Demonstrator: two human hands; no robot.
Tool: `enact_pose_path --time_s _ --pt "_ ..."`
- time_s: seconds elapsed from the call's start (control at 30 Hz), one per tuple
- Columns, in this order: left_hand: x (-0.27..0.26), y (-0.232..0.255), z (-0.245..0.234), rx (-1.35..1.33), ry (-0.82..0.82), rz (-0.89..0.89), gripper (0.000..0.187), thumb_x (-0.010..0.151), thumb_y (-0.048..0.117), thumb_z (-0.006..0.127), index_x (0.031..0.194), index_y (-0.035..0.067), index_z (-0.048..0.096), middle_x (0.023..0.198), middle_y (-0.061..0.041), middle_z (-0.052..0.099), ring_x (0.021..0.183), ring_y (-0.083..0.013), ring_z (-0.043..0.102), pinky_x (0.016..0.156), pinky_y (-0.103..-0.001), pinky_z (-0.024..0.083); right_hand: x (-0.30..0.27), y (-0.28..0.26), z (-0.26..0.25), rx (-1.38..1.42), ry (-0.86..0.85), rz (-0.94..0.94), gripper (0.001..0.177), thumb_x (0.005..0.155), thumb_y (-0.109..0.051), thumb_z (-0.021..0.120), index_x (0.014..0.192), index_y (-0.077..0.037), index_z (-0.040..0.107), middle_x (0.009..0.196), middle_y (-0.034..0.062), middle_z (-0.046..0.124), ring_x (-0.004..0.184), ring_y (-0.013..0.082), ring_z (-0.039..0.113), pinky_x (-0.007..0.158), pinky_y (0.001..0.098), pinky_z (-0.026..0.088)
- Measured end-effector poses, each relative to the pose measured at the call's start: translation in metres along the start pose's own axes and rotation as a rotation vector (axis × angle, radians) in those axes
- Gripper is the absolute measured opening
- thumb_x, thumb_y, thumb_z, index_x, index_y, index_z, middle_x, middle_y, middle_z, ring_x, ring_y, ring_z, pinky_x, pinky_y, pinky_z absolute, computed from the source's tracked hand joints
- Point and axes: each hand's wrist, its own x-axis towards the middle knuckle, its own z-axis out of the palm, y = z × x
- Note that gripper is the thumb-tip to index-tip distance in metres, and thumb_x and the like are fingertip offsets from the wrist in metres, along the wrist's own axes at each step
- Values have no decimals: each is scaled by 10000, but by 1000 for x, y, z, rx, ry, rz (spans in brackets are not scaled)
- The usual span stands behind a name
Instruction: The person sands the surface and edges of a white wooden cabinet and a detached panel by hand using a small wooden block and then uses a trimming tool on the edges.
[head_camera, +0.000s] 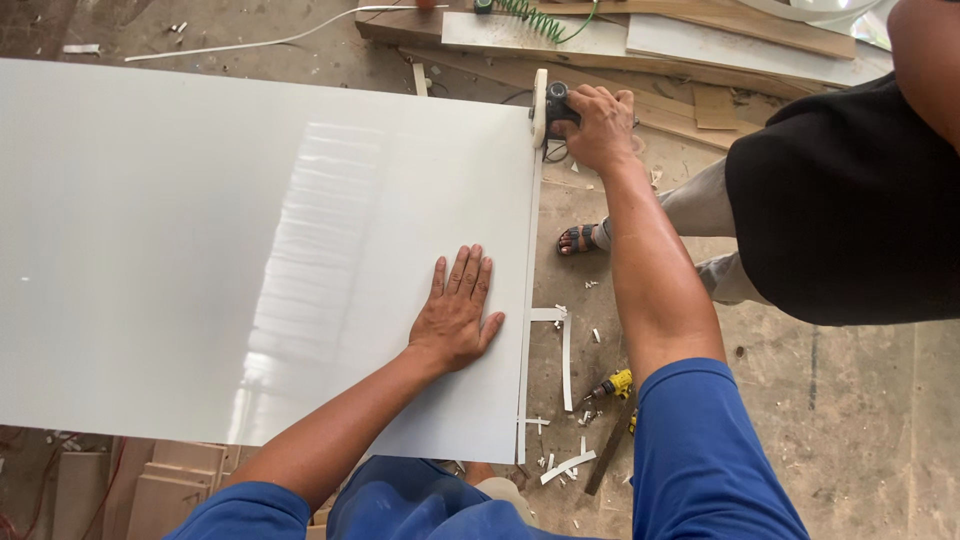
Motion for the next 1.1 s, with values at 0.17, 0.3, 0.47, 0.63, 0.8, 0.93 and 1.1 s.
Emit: enact_pose_path --time_s 0.17,0.3,0.47,0.63,0.8,0.93,1.1 --pt "2 1 7 18 29 -4 841 1019 553 310 1631 5 134 1712 -218 102 1599 -348 62 1298 -540 0 3 -4 -5 7 -38 33 279 895 -342 765 1121 -181 743 1033 -1 698 990 251 612 866 431 296" --pt "3 0 7 -6 38 -9 821 1026 539 311 1629 5 154 1713 -215 114 1598 -346 75 1300 -532 14 5 3 5 -32 7 19 212 904 -361 762 1018 -185 732 994 -25 686 975 248 613 841 433 300" --pt "9 5 -26 -84 -128 -48 809 1023 546 301 1635 35 166 1719 -203 109 1598 -337 67 1287 -522 -21 18 12 11 -50 26 27 255 903 -361 768 1108 -218 716 1028 -21 683 1006 244 630 895 461 347" --pt "20 -3 -40 -196 -337 -110 823 1002 593 272 1646 90 174 1729 -157 100 1600 -304 41 1265 -511 -80 28 27 15 -47 152 18 276 880 -393 802 1059 -227 675 973 -37 657 1005 222 653 952 481 380" --pt "23 0 -40 -265 -227 -108 825 997 603 398 1624 81 276 1705 -169 219 1587 -306 166 1284 -520 15 -27 19 -37 -119 469 158 322 908 -404 846 1035 -189 643 968 -26 626 946 207 641 940 428 372" --pt "27 3 -18 -299 -95 -73 903 953 661 528 1580 34 359 1656 -214 320 1557 -351 265 1281 -560 112 -103 -40 -115 -150 575 85 337 943 -323 851 1142 -108 684 987 17 630 912 222 618 946 438 355" --pt "50 68 -40 -1075 48 -138 905 953 606 630 1623 117 267 1548 -171 501 1440 -383 458 1210 -551 334 -168 -98 -172 -236 548 3 435 808 -348 918 1133 -134 724 972 -20 661 886 194 625 955 417 354"
